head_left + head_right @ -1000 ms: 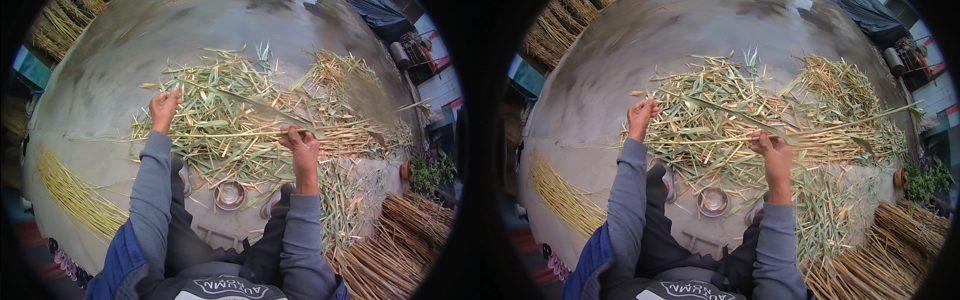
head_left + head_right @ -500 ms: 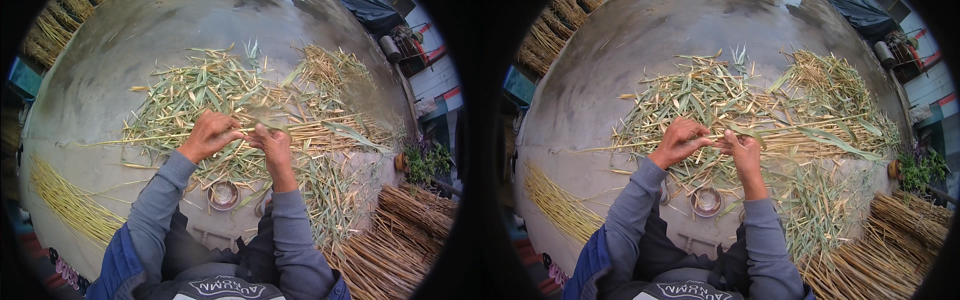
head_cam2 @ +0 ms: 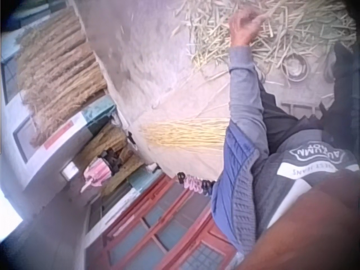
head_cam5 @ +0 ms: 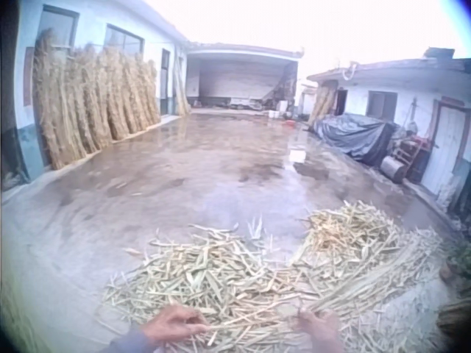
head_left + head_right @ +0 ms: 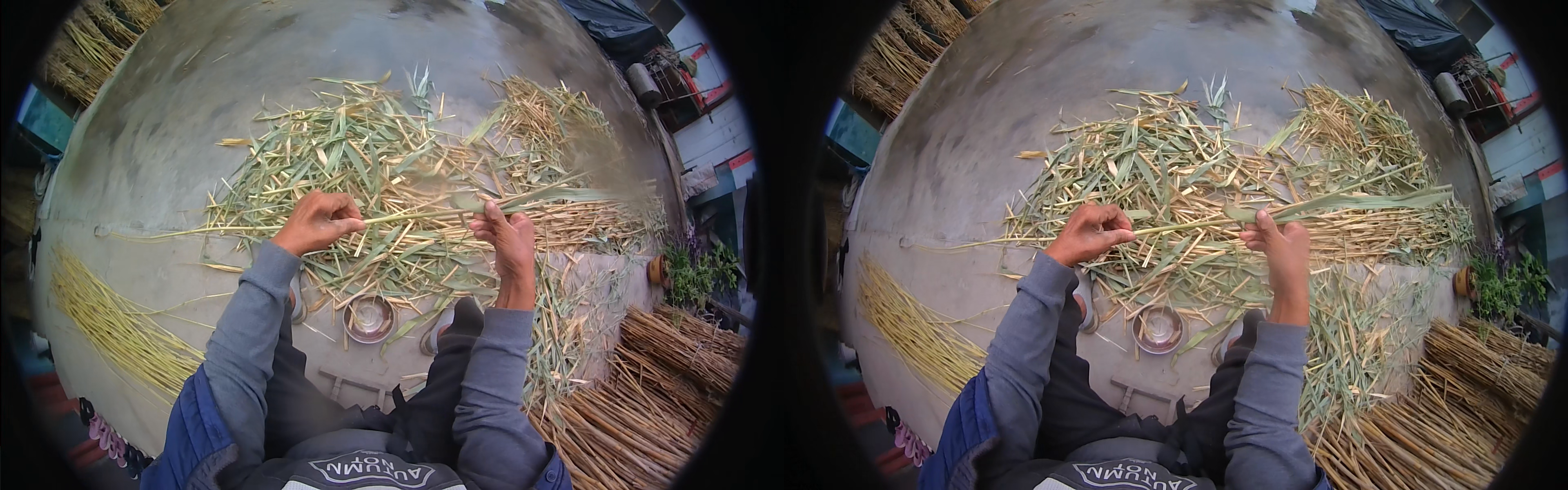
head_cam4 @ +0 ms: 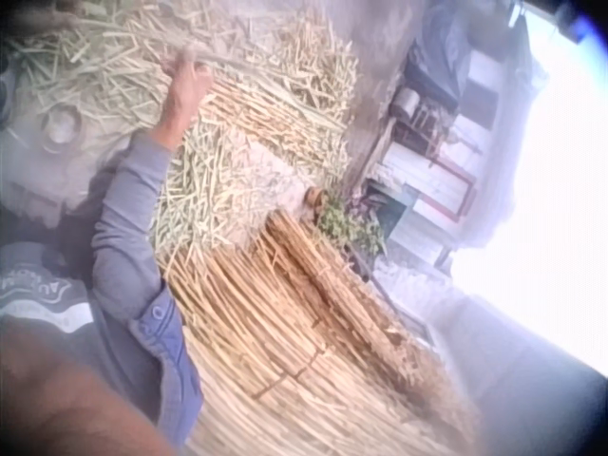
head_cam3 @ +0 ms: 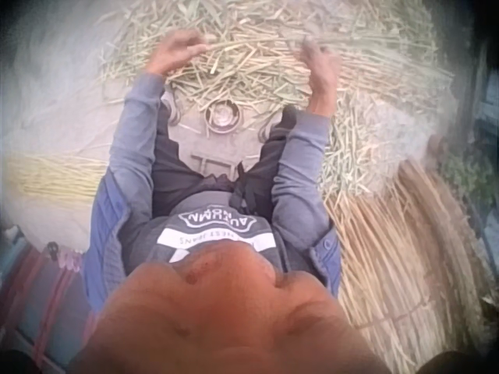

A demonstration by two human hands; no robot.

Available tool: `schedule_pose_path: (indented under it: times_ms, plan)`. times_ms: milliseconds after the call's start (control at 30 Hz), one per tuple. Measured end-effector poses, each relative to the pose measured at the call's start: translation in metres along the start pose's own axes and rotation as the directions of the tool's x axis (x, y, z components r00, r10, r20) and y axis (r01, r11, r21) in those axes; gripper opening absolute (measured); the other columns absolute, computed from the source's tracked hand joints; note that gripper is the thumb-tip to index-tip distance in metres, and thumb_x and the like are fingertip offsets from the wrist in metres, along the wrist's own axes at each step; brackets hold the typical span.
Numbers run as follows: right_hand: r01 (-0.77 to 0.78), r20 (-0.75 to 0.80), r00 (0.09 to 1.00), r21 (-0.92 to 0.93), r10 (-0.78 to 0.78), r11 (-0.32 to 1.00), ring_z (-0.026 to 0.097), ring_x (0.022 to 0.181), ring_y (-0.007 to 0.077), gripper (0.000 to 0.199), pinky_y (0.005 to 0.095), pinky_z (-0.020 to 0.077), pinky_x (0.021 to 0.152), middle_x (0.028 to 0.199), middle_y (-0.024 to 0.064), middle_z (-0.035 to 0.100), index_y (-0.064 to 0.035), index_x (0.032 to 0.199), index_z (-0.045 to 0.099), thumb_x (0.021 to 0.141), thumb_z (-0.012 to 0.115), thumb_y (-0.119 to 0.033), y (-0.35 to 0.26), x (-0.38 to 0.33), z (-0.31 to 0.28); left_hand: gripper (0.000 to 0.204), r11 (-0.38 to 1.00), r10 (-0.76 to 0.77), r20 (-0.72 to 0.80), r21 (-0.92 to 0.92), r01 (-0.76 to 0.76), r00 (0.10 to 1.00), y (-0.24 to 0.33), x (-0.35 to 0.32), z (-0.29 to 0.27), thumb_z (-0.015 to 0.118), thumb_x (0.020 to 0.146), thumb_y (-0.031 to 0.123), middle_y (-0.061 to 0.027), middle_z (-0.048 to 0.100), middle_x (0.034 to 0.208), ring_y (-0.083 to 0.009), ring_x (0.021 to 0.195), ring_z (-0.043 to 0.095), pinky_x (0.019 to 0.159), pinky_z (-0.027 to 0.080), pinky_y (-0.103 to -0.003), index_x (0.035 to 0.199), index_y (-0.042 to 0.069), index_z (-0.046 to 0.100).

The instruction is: The person sits on the floor and repeatedly strips leaves from bamboo stalks by hand. They pull the leaves off each stalk and place the cleaned stalks into a pile on the floor.

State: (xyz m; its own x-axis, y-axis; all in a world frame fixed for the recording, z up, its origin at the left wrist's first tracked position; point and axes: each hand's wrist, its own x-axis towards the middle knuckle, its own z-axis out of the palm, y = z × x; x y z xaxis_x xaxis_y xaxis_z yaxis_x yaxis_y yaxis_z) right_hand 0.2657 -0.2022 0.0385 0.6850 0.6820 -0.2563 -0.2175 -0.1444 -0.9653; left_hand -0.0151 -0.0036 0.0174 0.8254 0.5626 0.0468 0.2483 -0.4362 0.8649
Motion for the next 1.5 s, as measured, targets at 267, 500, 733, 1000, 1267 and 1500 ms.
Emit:
schedule_pose_path:
  times_ms: [267, 500, 733, 1000, 1267, 1500]
  plan:
    - [0.046, 0.271, 0.959, 0.126, -0.079, 0.991, 0.065, 0.065, 0.0152, 0.019, 0.0281, 0.0517, 0.063, 0.078, 0.0062, 0.066, -0.0044, 0.102, 0.062, 0.093, 0.072, -0.017, -0.020, -0.029, -0.029, 0.016, 0.997, 0.065, -0.165, -0.041, -0.073, 0.984, -0.007, 0.012, -0.017, 0.082, 0.082, 0.017, -0.0073, 0.072, 0.071, -0.0138, 0.064, 0.067, 0.059, 0.051, -0.030, 0.086, 0.002, 0.075]
    - [0.536, -0.516, 0.844, 0.796, -0.148, 0.282, 0.070, 0.084, 0.0206, 0.026, 0.0265, 0.0598, 0.072, 0.102, 0.0131, 0.070, 0.0036, 0.121, 0.058, 0.100, 0.063, -0.011, -0.011, -0.016, -0.170, 0.012, 0.976, 0.121, -0.238, 0.207, -0.071, 0.964, 0.002, 0.015, -0.028, 0.080, 0.084, 0.015, -0.0042, 0.069, 0.070, -0.0145, 0.062, 0.060, 0.063, 0.046, -0.033, 0.083, 0.005, 0.073]
    - [-0.172, 0.126, 0.985, 0.768, 0.117, 0.617, 0.069, 0.101, 0.0258, 0.043, 0.0324, 0.0597, 0.081, 0.116, 0.0191, 0.067, 0.0051, 0.128, 0.054, 0.094, 0.073, -0.014, 0.014, -0.018, -0.097, 0.013, 0.990, 0.089, -0.131, 0.122, -0.073, 0.987, 0.023, 0.009, -0.018, 0.081, 0.081, 0.014, -0.0039, 0.068, 0.074, -0.0183, 0.067, 0.060, 0.066, 0.045, -0.034, 0.081, 0.005, 0.073]
    - [-0.074, 0.055, 0.997, 0.305, 0.060, 0.950, 0.073, 0.082, 0.0207, 0.028, 0.0282, 0.0598, 0.066, 0.094, 0.0127, 0.071, -0.0028, 0.104, 0.057, 0.098, 0.070, -0.027, -0.003, -0.018, 0.007, 0.020, 1.000, 0.013, 0.114, -0.028, -0.009, 0.993, 0.024, -0.007, -0.019, 0.080, 0.085, 0.016, -0.0096, 0.073, 0.079, -0.0179, 0.074, 0.070, 0.065, 0.053, -0.033, 0.092, 0.000, 0.070]
    - [-0.103, 0.077, 0.993, 0.247, 0.087, 0.964, 0.075, 0.082, 0.0276, 0.021, 0.0292, 0.0609, 0.064, 0.090, 0.0181, 0.069, -0.0005, 0.101, 0.052, 0.101, 0.061, -0.019, 0.002, -0.026, 0.034, 0.022, 0.979, 0.186, -0.144, 0.107, -0.171, 0.972, 0.042, -0.004, 0.048, 0.078, 0.085, 0.026, -0.0091, 0.072, 0.078, -0.0275, 0.074, 0.069, 0.069, 0.049, -0.039, 0.091, 0.006, 0.072]
    - [-0.021, 0.078, 0.997, 0.189, 0.006, 0.982, 0.075, 0.080, 0.0275, 0.022, 0.0293, 0.0615, 0.065, 0.092, 0.0185, 0.069, 0.0000, 0.106, 0.050, 0.103, 0.058, -0.019, 0.008, -0.027, 0.040, 0.016, 0.938, -0.092, -0.152, -0.344, 0.035, 0.984, 0.038, -0.009, 0.044, 0.079, 0.088, 0.018, -0.0062, 0.074, 0.081, -0.0139, 0.071, 0.069, 0.067, 0.052, -0.029, 0.094, 0.005, 0.073]
